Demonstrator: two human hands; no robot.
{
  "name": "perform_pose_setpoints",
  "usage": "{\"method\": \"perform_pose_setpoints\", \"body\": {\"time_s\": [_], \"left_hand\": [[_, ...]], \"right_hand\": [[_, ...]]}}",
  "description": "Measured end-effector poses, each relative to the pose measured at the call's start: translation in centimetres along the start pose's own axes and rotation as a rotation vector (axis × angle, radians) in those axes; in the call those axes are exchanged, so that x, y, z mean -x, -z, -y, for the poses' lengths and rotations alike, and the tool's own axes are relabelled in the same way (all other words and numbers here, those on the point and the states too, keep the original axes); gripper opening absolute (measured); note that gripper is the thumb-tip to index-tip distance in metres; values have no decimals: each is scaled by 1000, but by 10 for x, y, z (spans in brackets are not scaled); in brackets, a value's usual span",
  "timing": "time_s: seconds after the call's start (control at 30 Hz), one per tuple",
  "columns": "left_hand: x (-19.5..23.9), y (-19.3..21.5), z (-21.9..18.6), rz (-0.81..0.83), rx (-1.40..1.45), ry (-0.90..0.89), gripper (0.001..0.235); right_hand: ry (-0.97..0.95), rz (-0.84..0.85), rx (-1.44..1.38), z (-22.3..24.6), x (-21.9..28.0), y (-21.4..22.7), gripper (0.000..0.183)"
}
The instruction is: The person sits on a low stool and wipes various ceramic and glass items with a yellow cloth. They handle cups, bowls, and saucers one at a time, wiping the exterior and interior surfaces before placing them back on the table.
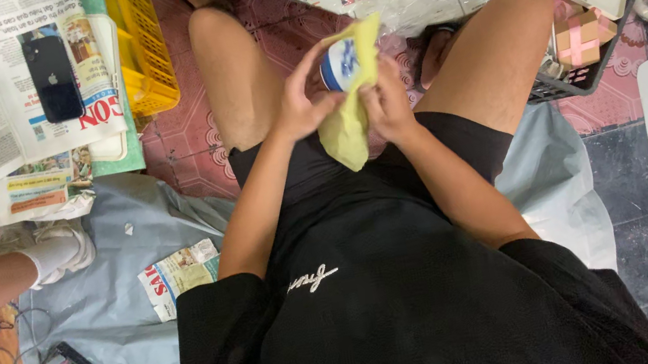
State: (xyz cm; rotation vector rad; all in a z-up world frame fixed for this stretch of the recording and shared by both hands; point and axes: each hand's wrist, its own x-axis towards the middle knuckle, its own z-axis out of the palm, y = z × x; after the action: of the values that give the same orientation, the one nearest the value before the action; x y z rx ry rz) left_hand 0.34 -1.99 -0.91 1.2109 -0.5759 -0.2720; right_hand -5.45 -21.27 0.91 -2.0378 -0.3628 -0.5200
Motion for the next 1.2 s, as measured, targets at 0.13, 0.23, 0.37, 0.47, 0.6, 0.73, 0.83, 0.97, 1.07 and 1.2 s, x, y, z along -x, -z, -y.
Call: {"method": "perform_pose_setpoints", "body": {"time_s": [0.13, 0.23, 0.37, 0.47, 0.6, 0.73, 0.83, 0.97, 1.07, 1.2], "left_hand": [[-5, -34, -38, -59, -247, -83, 77], [-18, -41, -55, -163, -336, -117, 74], [-55, -50, -72, -202, -27, -59, 88], [-74, -58, -77, -232, 249, -66, 92], [-85, -57, -66, -229, -288, -357, 100], [-85, -55, -54, -92, -155, -92, 97], [-79, -11, -58, 40, -435, -68, 117], [-61, -14, -40, -32, -439, -100, 113], [-69, -38, -35, -191, -143, -45, 109], [-79, -62, -37, -247, 26, -51, 104]], "right_hand": [[-228, 2, -103, 26, -14, 16, 50], [-82, -49, -54, 51, -31, 14, 58], [136, -162, 105, 51, -54, 6, 63], [173, -193, 38, 50, -62, -4, 65], [-76, -264, -557, 61, -84, 15, 85], [-239, -222, -673, 48, -124, 48, 77], [-161, -71, -512, 52, -129, 48, 78], [-134, 127, -450, 47, -123, 51, 81], [-102, 62, -337, 51, -111, 33, 91], [-7, -42, -143, 74, -81, -1, 87]]}}
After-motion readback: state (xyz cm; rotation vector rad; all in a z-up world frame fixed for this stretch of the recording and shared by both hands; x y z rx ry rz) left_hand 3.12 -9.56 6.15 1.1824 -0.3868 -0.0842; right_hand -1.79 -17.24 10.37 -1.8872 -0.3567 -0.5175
